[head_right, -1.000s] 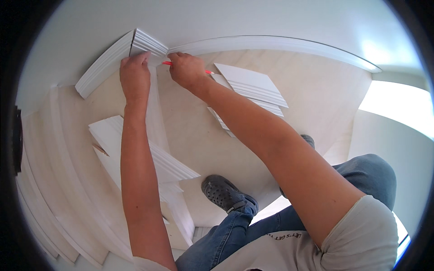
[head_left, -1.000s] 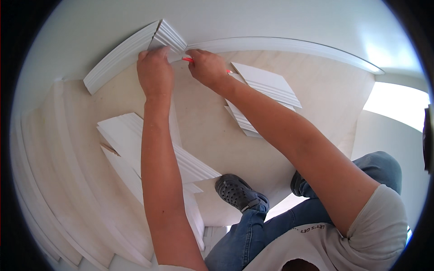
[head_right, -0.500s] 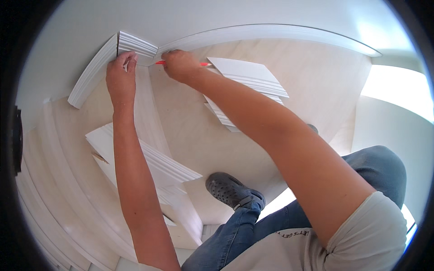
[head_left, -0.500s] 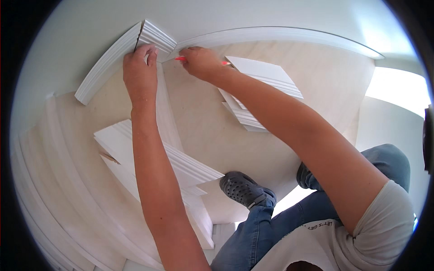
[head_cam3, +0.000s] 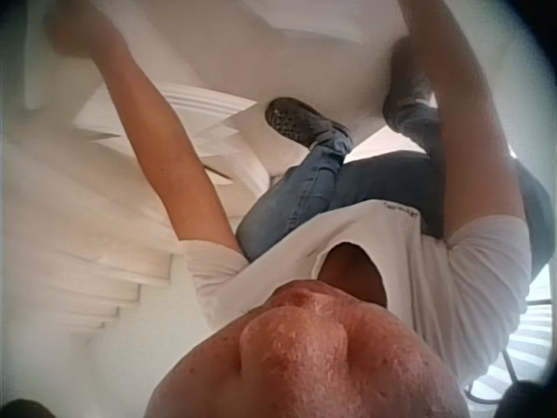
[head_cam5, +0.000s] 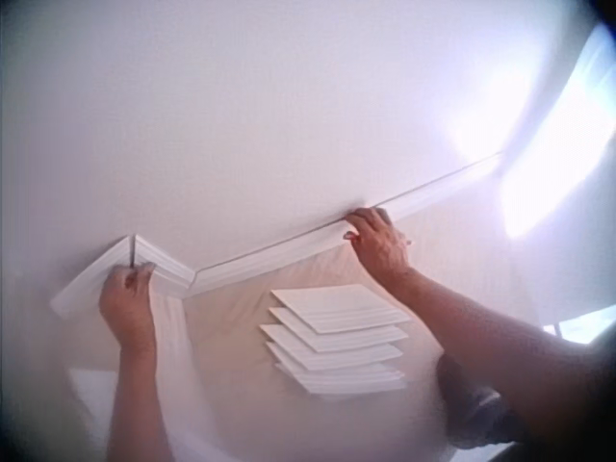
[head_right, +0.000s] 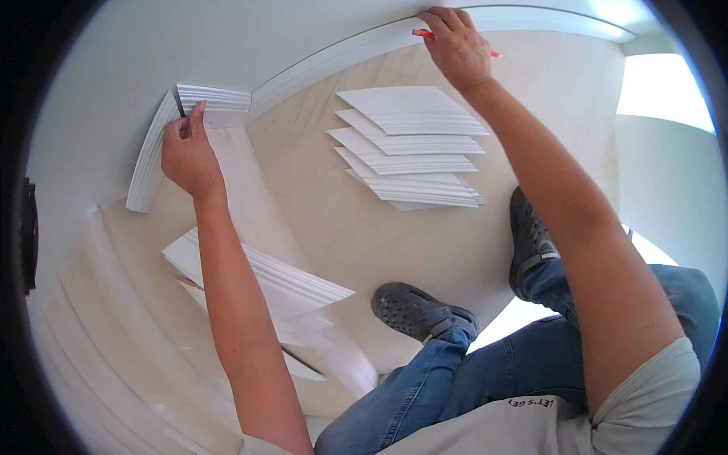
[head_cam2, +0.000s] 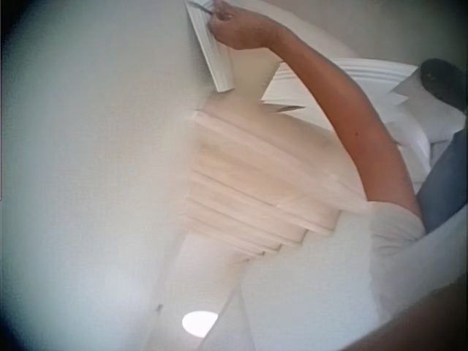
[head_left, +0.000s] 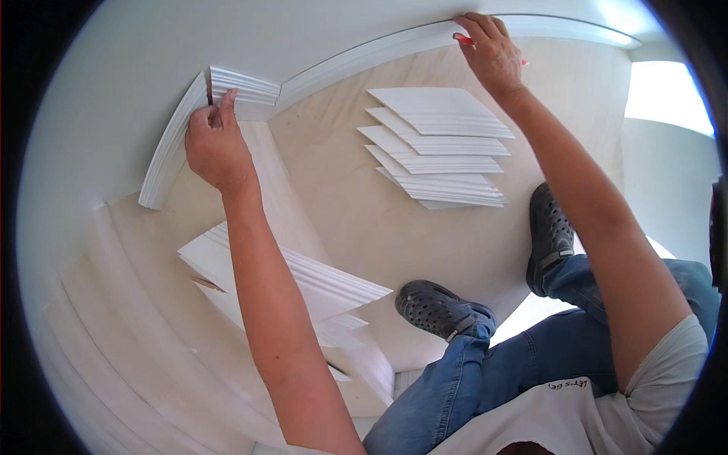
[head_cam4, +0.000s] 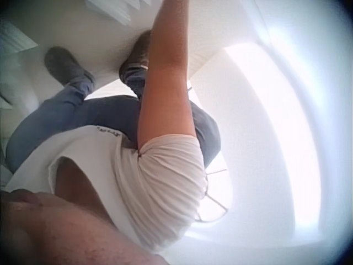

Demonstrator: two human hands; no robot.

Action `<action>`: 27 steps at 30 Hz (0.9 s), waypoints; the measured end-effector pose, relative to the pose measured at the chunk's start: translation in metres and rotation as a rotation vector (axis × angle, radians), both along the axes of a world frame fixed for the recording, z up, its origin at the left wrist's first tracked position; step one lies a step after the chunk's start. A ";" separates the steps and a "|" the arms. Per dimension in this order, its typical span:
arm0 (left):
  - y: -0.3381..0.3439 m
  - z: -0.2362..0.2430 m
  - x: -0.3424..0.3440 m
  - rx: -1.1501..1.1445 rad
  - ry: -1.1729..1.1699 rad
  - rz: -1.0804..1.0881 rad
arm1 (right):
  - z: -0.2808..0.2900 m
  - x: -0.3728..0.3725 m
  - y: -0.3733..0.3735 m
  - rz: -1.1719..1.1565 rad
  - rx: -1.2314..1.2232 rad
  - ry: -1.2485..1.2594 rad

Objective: Measure and cut white crown molding using a miter saw, then carry it to a staircase to mark for installation.

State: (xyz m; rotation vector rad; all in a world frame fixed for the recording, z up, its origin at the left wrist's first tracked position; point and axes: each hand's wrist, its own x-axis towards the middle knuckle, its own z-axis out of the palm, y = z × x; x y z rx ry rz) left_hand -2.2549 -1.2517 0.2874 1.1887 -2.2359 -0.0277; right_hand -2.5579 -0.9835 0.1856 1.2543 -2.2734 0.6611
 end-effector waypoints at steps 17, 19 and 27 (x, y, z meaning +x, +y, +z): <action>-0.015 0.012 0.008 -0.081 0.049 0.040 | 0.004 -0.021 -0.018 0.074 -0.011 0.026; -0.013 0.011 0.009 -0.090 0.042 0.061 | 0.002 -0.020 -0.019 0.017 0.077 -0.055; -0.006 0.015 0.003 -0.078 0.084 0.044 | 0.001 -0.018 -0.019 0.045 0.071 -0.086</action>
